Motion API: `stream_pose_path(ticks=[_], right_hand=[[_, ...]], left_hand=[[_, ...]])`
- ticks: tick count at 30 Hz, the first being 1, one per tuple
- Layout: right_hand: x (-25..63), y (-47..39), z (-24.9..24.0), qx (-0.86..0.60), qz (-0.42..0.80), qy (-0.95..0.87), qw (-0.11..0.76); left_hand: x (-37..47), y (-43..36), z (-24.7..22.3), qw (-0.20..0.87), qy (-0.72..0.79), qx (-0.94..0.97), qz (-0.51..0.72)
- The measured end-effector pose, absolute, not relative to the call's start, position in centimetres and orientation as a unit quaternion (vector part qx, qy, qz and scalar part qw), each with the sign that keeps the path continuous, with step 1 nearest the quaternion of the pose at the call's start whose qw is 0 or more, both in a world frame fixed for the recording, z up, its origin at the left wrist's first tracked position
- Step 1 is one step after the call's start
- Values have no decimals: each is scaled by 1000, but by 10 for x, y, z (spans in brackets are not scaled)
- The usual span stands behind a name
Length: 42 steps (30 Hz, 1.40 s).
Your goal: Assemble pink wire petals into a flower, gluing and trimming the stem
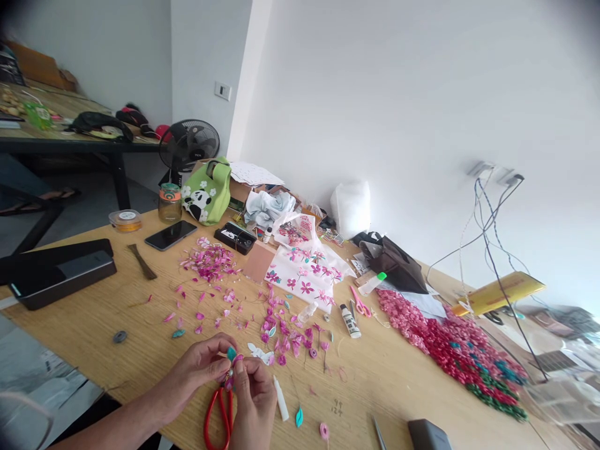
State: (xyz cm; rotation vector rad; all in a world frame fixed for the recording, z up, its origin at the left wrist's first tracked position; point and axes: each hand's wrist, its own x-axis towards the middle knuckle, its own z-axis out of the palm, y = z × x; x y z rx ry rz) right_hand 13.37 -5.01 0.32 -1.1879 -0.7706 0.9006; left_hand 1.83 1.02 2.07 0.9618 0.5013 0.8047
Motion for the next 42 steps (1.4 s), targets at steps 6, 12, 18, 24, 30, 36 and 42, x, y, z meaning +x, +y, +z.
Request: stream_pose_path(ticks=[6,12,18,24,30,36,42], right_hand=[[133,-51,2,-514,404,-331,680],[134,-53,0,-511,410,-330,679],[135,-53,-3,-489,432,-326,684],[135,-53,-1,-467,457,-295,697],[141,-49,17,-403,546,-149,719],[150,-47,19,-363,612,-57,700],[152,-45,12,-350,638,-21,685]], left_hand=[[19,9,14,796,230,430,358],[19,8,12,800,240,416,360],[19,8,11,800,263,404,359],[20,8,14,802,246,417,349],[19,13,22,806,195,443,342],[25,19,16,780,201,485,341],[33,21,15,782,180,493,336]])
